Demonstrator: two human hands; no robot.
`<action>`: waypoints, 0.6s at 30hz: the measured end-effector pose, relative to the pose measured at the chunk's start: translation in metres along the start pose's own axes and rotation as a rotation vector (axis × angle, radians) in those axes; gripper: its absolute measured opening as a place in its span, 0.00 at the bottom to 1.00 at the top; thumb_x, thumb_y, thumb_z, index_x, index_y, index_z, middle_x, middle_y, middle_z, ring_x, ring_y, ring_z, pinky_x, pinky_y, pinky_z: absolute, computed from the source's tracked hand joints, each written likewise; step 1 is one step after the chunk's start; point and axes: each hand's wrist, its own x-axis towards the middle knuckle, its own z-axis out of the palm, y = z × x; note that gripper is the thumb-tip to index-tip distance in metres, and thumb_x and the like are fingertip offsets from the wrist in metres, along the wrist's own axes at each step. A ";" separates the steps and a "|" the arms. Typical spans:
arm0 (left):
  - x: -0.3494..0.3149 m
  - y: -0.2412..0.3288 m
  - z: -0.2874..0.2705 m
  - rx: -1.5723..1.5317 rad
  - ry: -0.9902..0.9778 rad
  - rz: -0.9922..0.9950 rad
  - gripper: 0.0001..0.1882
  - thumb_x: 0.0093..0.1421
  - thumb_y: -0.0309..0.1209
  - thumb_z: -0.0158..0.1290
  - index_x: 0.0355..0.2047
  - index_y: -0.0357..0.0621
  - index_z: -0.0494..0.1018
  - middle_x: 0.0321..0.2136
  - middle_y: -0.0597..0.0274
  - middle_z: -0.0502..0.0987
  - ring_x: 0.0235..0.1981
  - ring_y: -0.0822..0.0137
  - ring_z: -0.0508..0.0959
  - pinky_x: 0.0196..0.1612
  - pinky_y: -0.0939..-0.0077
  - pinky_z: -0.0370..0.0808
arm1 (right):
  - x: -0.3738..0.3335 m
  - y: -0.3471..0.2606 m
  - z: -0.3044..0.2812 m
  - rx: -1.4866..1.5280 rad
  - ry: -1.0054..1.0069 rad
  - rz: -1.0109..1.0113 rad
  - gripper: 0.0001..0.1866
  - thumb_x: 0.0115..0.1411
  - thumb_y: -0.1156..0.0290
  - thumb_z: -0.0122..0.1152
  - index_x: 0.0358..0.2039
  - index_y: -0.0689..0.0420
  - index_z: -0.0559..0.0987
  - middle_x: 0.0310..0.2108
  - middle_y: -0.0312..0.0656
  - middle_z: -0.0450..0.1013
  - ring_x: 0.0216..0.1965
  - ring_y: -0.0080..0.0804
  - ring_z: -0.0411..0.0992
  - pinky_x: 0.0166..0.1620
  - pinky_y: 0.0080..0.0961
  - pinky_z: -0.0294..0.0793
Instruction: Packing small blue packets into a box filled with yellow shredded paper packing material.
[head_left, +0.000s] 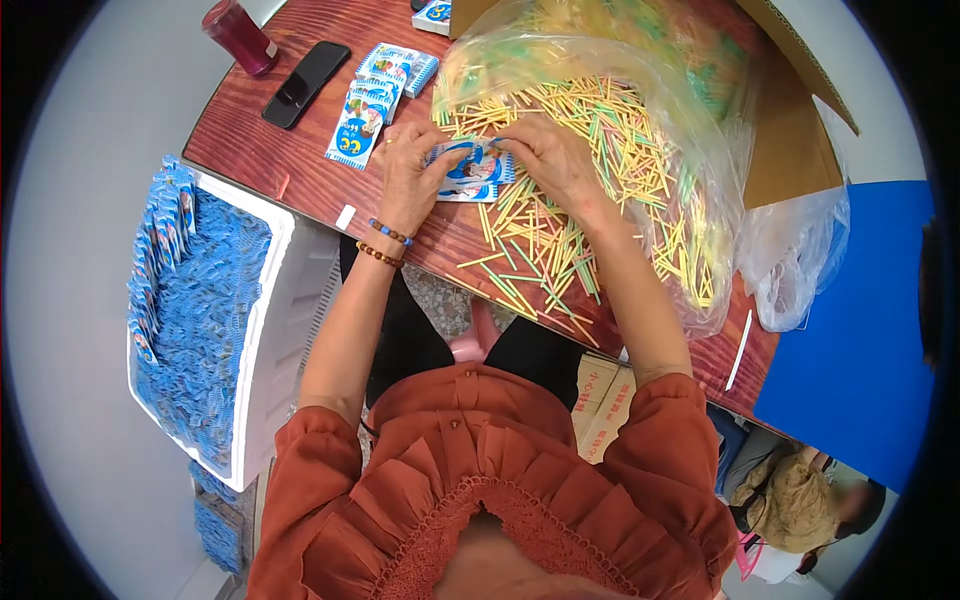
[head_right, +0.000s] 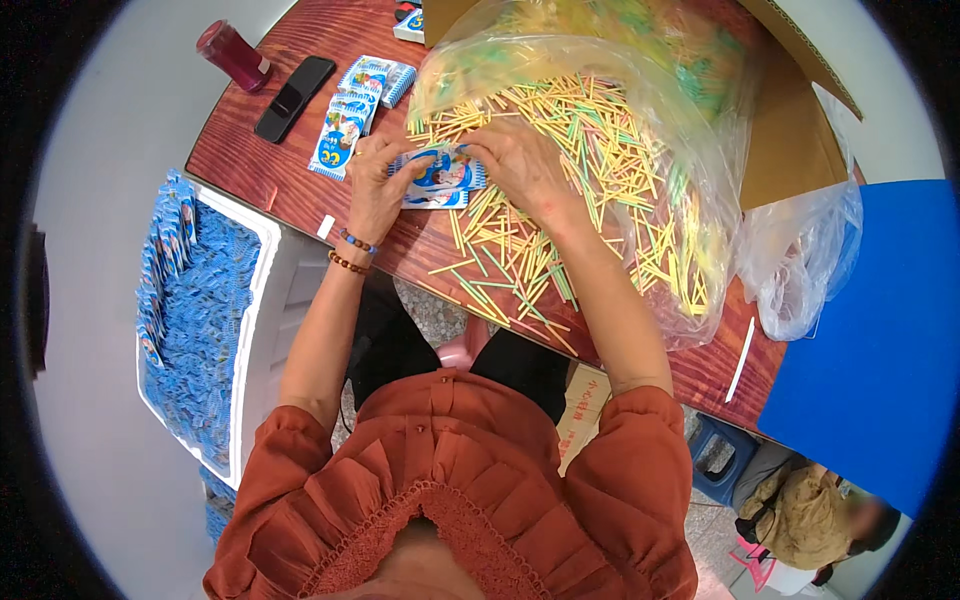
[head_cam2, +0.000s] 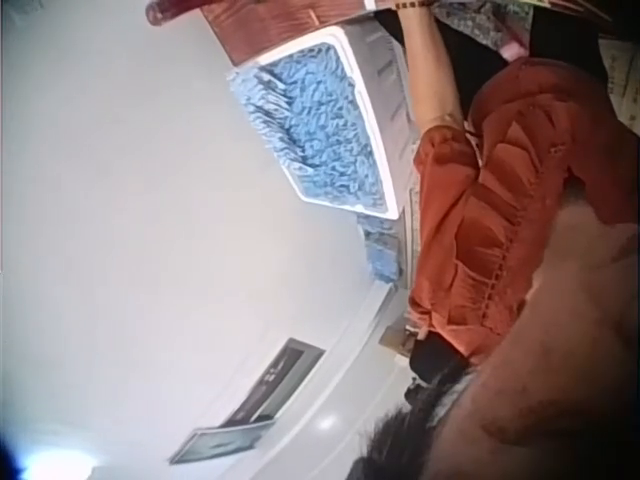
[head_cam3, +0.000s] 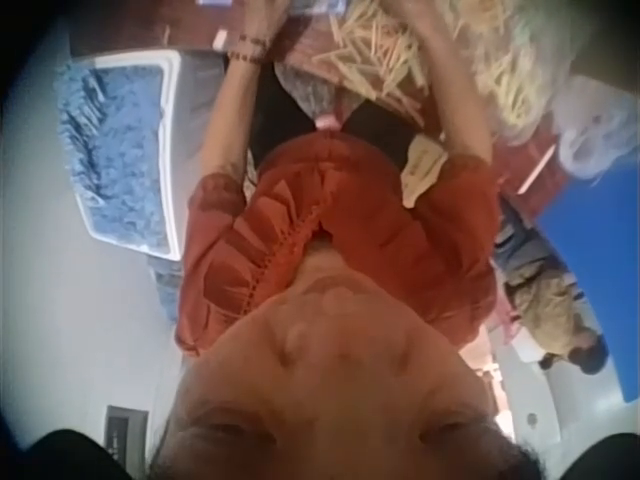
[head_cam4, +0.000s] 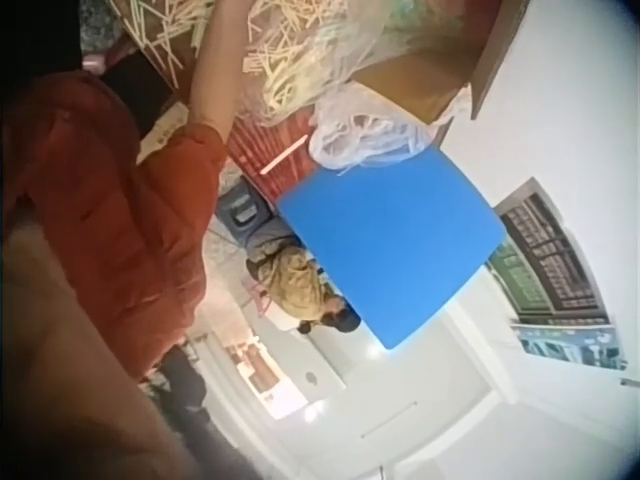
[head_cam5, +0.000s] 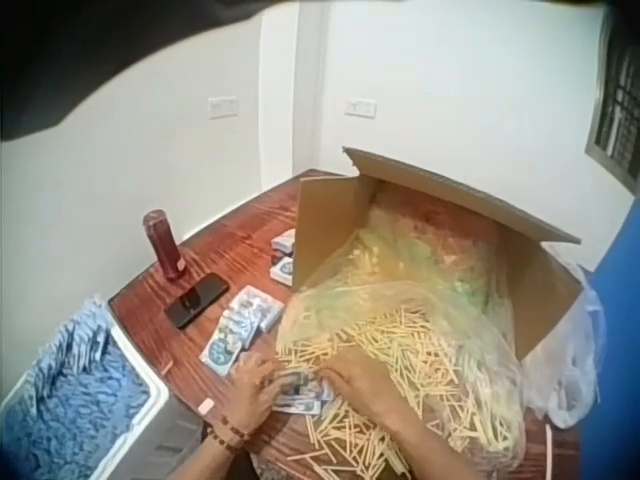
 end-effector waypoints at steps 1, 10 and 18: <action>0.002 0.002 -0.001 -0.022 -0.055 -0.041 0.10 0.50 0.34 0.62 0.30 0.42 0.79 0.31 0.64 0.74 0.40 0.63 0.71 0.44 0.64 0.61 | -0.002 0.002 0.002 -0.080 0.093 -0.122 0.08 0.58 0.69 0.58 0.33 0.58 0.81 0.32 0.41 0.75 0.35 0.37 0.74 0.38 0.29 0.72; 0.006 0.018 -0.009 -0.152 0.120 0.167 0.07 0.53 0.29 0.60 0.32 0.42 0.80 0.33 0.59 0.78 0.35 0.62 0.75 0.43 0.69 0.70 | -0.007 -0.019 -0.016 0.091 0.160 -0.138 0.07 0.56 0.75 0.59 0.35 0.60 0.81 0.34 0.42 0.76 0.36 0.33 0.74 0.40 0.25 0.72; -0.011 0.055 -0.010 -0.966 0.065 -0.311 0.06 0.58 0.24 0.57 0.36 0.37 0.77 0.36 0.64 0.77 0.35 0.77 0.75 0.37 0.82 0.72 | -0.023 -0.042 -0.029 0.562 -0.031 0.207 0.07 0.56 0.74 0.61 0.35 0.62 0.80 0.30 0.34 0.71 0.33 0.18 0.68 0.37 0.18 0.67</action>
